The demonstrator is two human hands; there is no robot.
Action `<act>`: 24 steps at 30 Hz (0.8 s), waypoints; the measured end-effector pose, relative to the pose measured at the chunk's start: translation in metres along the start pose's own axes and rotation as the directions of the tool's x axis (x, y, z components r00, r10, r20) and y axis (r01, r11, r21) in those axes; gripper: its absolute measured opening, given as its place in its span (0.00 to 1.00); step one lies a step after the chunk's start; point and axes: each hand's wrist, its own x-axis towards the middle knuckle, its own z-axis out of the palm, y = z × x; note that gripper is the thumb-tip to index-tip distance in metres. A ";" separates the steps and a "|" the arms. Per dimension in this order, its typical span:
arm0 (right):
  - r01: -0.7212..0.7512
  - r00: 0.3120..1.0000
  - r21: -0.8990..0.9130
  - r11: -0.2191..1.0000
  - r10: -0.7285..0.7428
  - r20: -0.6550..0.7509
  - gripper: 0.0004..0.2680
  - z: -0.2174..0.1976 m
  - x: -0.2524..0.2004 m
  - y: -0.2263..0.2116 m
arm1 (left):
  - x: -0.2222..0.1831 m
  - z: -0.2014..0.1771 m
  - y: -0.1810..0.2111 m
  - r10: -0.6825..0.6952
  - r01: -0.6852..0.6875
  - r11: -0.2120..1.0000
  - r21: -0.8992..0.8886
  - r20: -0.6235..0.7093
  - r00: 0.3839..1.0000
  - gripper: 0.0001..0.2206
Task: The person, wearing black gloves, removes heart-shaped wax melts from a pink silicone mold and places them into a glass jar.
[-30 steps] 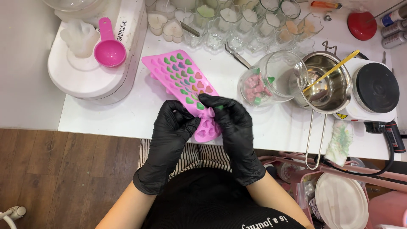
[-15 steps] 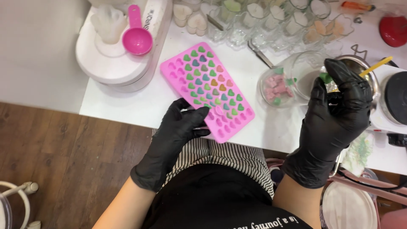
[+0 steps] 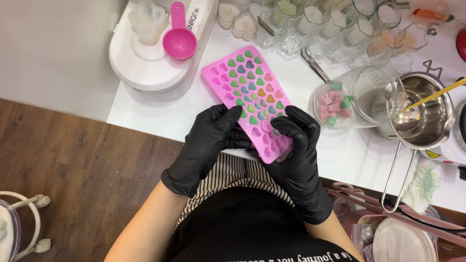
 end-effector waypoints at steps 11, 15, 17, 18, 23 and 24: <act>0.039 0.995 -0.109 0.993 -0.029 0.094 0.20 0.008 -0.002 0.001 | 0.017 -0.019 -0.018 0.097 -0.095 0.990 0.102 -0.010 0.995 0.13; 0.025 0.988 -0.004 1.000 -0.024 0.154 0.23 -0.008 0.010 -0.005 | 0.012 -0.015 -0.013 0.119 -0.118 0.986 0.120 0.002 0.993 0.13; -0.015 0.986 0.067 0.998 0.003 0.169 0.23 -0.023 0.016 -0.008 | 0.006 -0.013 -0.007 0.129 -0.130 0.978 0.161 0.015 0.991 0.13; -0.058 0.982 0.130 0.990 0.033 0.185 0.24 -0.031 0.019 -0.009 | 0.004 -0.011 -0.004 0.137 -0.141 0.969 0.201 0.035 0.990 0.13; -0.270 0.962 0.244 0.931 0.251 0.106 0.16 -0.009 0.024 -0.010 | 0.000 -0.009 -0.001 0.120 -0.132 0.974 0.184 0.073 0.990 0.15; -0.283 0.959 0.292 0.914 0.269 0.086 0.15 -0.001 0.026 -0.010 | -0.001 -0.009 0.000 0.129 -0.145 0.976 0.162 0.105 0.986 0.16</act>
